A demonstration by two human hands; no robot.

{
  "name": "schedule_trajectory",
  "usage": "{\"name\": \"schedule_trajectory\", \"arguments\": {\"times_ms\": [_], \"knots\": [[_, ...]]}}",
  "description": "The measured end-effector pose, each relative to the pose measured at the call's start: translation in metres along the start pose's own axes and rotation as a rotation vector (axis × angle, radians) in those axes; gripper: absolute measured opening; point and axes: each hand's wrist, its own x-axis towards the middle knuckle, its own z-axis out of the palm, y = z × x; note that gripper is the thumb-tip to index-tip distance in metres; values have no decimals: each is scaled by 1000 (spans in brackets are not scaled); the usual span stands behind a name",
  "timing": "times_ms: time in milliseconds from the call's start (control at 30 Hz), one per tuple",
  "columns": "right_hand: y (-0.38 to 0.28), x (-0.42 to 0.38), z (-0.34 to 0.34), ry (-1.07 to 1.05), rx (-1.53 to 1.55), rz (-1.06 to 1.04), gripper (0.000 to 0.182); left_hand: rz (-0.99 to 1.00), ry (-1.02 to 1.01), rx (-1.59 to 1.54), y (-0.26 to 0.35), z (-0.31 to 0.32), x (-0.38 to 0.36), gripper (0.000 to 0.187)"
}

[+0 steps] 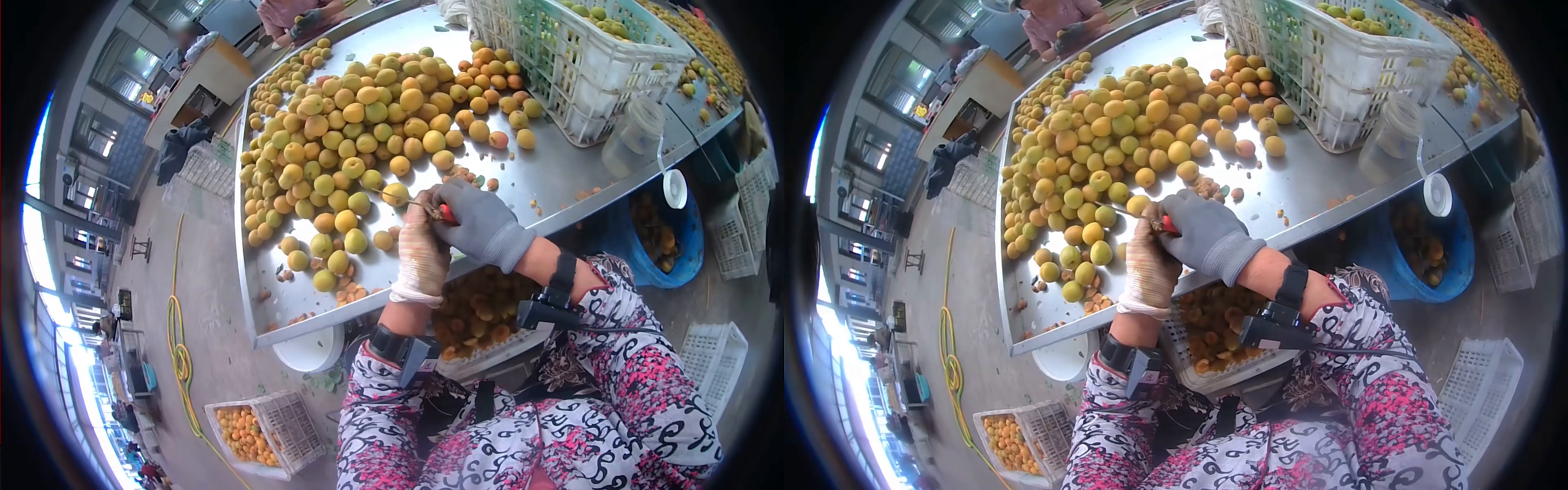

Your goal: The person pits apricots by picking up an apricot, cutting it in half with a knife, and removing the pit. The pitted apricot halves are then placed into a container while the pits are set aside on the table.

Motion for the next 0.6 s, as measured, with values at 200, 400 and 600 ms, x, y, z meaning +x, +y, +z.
{"name": "schedule_trajectory", "arguments": {"times_ms": [200,400,600], "knots": [[8,2,1,-72,218,-90,31,505,-266,1016,-5,-24,2,27],[13,16,-26,-55,742,256,39,-103,95,281,20,-15,-18,31],[31,24,-11,189,421,129,47,-102,-522,1237,25,-12,-50,29]]}}
